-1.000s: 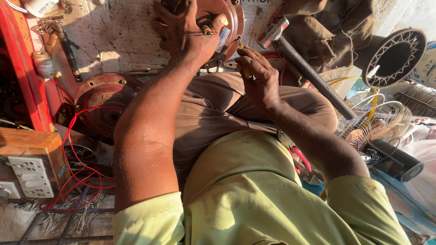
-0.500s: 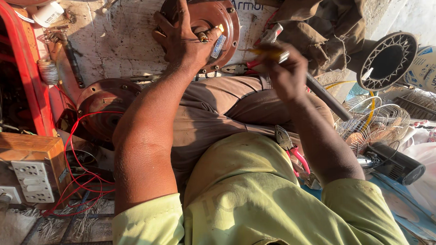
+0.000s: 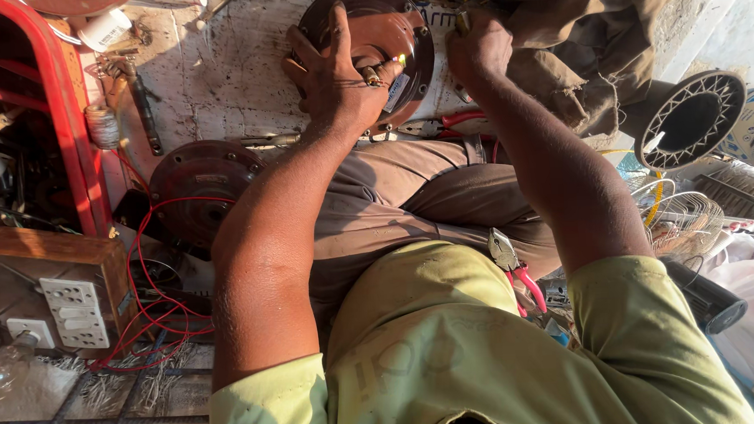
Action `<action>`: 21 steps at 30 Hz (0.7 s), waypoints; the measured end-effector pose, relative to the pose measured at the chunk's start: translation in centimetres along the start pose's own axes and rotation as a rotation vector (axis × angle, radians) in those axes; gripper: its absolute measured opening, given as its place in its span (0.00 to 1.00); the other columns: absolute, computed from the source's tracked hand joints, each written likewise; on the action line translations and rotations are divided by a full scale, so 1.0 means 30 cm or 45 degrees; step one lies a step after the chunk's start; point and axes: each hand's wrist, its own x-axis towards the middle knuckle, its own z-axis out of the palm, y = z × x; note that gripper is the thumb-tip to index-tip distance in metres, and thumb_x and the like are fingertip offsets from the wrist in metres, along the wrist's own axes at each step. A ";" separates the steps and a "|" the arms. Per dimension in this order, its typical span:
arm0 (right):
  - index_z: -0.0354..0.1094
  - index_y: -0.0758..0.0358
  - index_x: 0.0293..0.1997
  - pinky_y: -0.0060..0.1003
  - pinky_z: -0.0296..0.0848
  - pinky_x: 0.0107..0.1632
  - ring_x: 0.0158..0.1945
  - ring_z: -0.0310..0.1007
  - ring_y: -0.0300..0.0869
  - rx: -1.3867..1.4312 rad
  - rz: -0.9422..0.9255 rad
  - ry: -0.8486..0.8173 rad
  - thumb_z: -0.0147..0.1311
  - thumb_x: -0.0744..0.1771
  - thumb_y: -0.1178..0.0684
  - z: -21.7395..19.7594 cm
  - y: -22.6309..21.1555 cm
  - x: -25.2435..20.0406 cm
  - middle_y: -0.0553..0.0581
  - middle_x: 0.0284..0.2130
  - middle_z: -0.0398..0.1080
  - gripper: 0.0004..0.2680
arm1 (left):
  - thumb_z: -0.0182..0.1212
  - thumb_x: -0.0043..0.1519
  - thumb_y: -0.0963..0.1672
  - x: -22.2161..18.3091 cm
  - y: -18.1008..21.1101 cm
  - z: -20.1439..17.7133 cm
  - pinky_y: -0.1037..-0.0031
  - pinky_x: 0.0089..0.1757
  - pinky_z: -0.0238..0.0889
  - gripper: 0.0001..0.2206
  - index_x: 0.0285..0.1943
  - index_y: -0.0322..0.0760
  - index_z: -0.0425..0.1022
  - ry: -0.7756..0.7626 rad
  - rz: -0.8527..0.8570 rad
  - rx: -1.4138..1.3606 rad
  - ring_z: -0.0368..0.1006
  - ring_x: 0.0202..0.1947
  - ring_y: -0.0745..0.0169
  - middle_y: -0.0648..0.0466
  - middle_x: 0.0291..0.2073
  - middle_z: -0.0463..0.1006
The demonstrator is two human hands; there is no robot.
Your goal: The person sits on the floor and uses a screwdriver to adjust wires and components on a circular electrical motor part. They repeatedly tighten and loosen connections while manipulating the wires with their hands.
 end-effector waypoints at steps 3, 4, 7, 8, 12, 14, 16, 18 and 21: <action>0.77 0.61 0.42 0.39 0.78 0.38 0.34 0.79 0.41 0.208 0.240 -0.206 0.61 0.64 0.54 -0.063 -0.030 -0.016 0.61 0.34 0.79 0.07 | 0.75 0.55 0.60 -0.003 0.008 -0.003 0.37 0.47 0.70 0.49 0.79 0.68 0.38 -0.018 -0.027 0.038 0.42 0.70 0.22 0.34 0.73 0.35; 0.75 0.63 0.43 0.37 0.80 0.38 0.33 0.80 0.40 0.307 0.354 -0.323 0.59 0.65 0.54 -0.097 -0.037 -0.031 0.60 0.34 0.79 0.06 | 0.75 0.55 0.60 0.000 0.008 -0.002 0.37 0.46 0.70 0.49 0.78 0.68 0.38 0.011 -0.007 0.051 0.40 0.70 0.20 0.33 0.73 0.34; 0.71 0.62 0.48 0.37 0.77 0.34 0.31 0.76 0.40 0.812 0.245 -0.513 0.59 0.66 0.57 -0.208 -0.031 -0.116 0.61 0.37 0.78 0.08 | 0.74 0.56 0.56 0.001 0.004 0.015 0.35 0.45 0.69 0.49 0.78 0.70 0.35 0.015 -0.027 0.095 0.38 0.70 0.16 0.32 0.73 0.32; 0.72 0.63 0.48 0.34 0.79 0.37 0.34 0.77 0.38 0.760 0.131 -0.521 0.61 0.67 0.57 -0.230 -0.030 -0.149 0.59 0.37 0.79 0.07 | 0.74 0.56 0.55 0.002 0.005 0.020 0.35 0.45 0.68 0.49 0.78 0.71 0.34 0.008 -0.046 0.110 0.37 0.71 0.16 0.32 0.73 0.31; 0.75 0.65 0.49 0.31 0.80 0.45 0.42 0.80 0.36 0.573 -0.275 -0.465 0.65 0.69 0.56 -0.252 -0.016 -0.262 0.55 0.40 0.80 0.07 | 0.75 0.55 0.62 -0.002 0.020 0.042 0.29 0.47 0.64 0.52 0.79 0.70 0.32 0.039 -0.056 0.125 0.37 0.72 0.16 0.30 0.74 0.31; 0.76 0.64 0.50 0.32 0.80 0.45 0.42 0.79 0.36 0.517 -0.327 -0.432 0.66 0.68 0.56 -0.231 -0.009 -0.294 0.54 0.40 0.79 0.08 | 0.74 0.54 0.63 -0.004 0.031 0.048 0.26 0.47 0.61 0.52 0.78 0.70 0.32 0.056 -0.085 0.140 0.35 0.72 0.15 0.30 0.74 0.30; 0.76 0.61 0.50 0.31 0.80 0.43 0.40 0.79 0.34 0.490 -0.250 -0.428 0.66 0.67 0.57 -0.205 -0.005 -0.310 0.52 0.39 0.79 0.08 | 0.74 0.54 0.63 -0.004 0.040 0.048 0.27 0.48 0.61 0.52 0.78 0.71 0.32 0.029 -0.110 0.141 0.35 0.72 0.15 0.31 0.75 0.29; 0.77 0.61 0.48 0.32 0.80 0.40 0.38 0.78 0.35 0.493 -0.255 -0.376 0.66 0.66 0.58 -0.179 -0.006 -0.315 0.54 0.38 0.78 0.08 | 0.74 0.53 0.63 0.000 0.046 0.042 0.27 0.49 0.61 0.53 0.78 0.71 0.32 0.017 -0.126 0.142 0.35 0.73 0.16 0.31 0.75 0.29; 0.79 0.62 0.48 0.35 0.79 0.41 0.39 0.79 0.38 0.430 -0.420 -0.257 0.68 0.65 0.60 -0.149 -0.004 -0.321 0.55 0.38 0.78 0.08 | 0.74 0.53 0.63 0.001 0.044 0.045 0.26 0.49 0.60 0.53 0.78 0.70 0.31 0.003 -0.132 0.147 0.34 0.73 0.16 0.31 0.75 0.29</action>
